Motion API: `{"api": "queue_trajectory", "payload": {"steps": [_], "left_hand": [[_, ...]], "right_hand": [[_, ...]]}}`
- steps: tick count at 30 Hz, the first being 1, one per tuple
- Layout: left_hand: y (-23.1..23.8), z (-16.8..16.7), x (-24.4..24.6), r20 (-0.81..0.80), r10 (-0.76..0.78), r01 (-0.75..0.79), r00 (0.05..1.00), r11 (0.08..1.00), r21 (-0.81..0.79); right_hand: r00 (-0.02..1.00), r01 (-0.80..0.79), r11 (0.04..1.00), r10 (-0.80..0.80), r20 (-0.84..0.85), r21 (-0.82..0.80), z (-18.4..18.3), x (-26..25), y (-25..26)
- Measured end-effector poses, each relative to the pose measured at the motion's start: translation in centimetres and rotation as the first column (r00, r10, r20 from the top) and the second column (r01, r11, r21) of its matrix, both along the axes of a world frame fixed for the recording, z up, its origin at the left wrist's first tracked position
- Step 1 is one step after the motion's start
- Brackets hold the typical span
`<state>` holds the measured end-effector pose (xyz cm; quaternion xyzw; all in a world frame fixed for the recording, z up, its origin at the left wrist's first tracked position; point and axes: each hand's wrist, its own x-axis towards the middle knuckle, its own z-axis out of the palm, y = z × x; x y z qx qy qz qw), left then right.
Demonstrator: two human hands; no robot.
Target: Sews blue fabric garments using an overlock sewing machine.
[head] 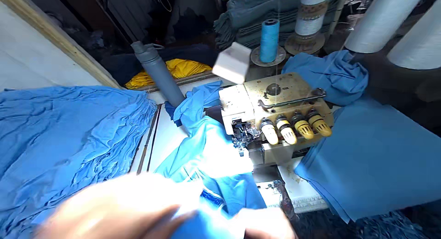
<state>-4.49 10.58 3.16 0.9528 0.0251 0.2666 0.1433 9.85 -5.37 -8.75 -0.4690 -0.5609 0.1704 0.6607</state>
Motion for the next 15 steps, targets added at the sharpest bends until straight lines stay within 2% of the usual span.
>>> {"api": "queue_trajectory", "payload": {"steps": [2, 4, 6, 10, 15], "left_hand": [[3.2, -5.8, 4.0, 0.084, 0.077, -0.087, 0.993, 0.989, 0.118], [4.3, -10.4, 6.2, -0.042, 0.143, -0.140, 0.989, 0.988, 0.066], [4.1, -12.9, 7.2, -0.108, 0.164, -0.165, 0.981, 0.986, 0.003], [2.6, -14.3, 7.5, -0.030, 0.152, -0.154, 0.988, 0.985, -0.072], [2.7, -13.4, 8.6, 0.026, 0.086, -0.074, 0.996, 0.950, -0.302]], "right_hand": [[0.983, 0.153, 0.977, -0.166, -0.079, -0.146, -4.5, 0.8, 1.3], [0.959, 0.239, 0.929, -0.271, -0.080, -0.284, -8.4, 1.3, 2.0], [0.951, 0.237, 0.899, -0.292, -0.099, -0.367, -9.7, 1.6, 1.8], [0.940, 0.183, 0.912, -0.271, -0.206, -0.366, -8.8, 1.5, 1.0], [0.893, 0.433, 0.889, -0.445, -0.059, -0.150, -10.2, 1.7, 1.4]]}}
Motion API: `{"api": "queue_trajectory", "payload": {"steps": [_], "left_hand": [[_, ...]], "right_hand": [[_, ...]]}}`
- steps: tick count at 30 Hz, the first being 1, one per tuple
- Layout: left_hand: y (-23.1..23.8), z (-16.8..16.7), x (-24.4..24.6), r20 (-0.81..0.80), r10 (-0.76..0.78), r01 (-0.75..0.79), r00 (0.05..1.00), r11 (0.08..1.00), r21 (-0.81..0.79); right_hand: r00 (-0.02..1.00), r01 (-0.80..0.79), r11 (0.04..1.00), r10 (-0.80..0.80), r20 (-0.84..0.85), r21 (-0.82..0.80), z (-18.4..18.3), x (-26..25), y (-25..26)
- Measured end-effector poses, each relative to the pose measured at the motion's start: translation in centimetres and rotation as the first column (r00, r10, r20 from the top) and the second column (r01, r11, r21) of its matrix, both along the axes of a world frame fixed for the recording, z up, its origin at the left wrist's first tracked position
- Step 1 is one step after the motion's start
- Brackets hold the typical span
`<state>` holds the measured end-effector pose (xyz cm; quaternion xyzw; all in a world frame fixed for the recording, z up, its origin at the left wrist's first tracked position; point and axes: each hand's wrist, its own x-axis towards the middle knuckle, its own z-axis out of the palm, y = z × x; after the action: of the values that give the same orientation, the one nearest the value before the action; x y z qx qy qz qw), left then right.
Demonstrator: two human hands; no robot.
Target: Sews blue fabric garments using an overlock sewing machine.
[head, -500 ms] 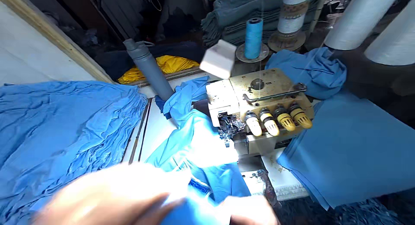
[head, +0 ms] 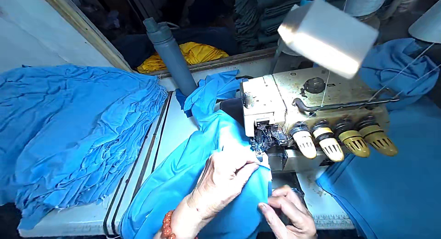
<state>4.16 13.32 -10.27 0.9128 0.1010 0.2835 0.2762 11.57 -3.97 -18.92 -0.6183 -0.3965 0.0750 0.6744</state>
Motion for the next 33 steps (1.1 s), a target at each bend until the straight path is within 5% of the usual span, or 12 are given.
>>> {"api": "queue_trajectory", "payload": {"steps": [13, 20, 26, 33], "left_hand": [[0.3, 0.4, 1.0, -0.190, 0.101, -0.092, 0.977, 0.994, 0.053], [-1.0, -0.5, 0.8, -0.048, 0.117, -0.087, 0.992, 0.905, 0.415], [0.0, -1.2, 1.1, -0.010, 0.142, -0.122, 0.990, 0.881, 0.457], [4.7, -1.3, 4.0, 0.090, 0.297, -0.303, 0.951, 0.826, 0.475]], "right_hand": [[0.951, -0.180, 0.983, 0.184, -0.250, 0.039, 0.7, -0.4, -0.5], [0.795, -0.199, 0.974, 0.227, -0.563, 0.111, 2.2, -0.4, -1.4], [0.805, -0.145, 0.984, 0.179, -0.566, 0.105, 3.6, 1.1, -0.8], [0.934, -0.049, 0.998, 0.063, -0.353, 0.048, 4.2, 2.6, 2.2]]}}
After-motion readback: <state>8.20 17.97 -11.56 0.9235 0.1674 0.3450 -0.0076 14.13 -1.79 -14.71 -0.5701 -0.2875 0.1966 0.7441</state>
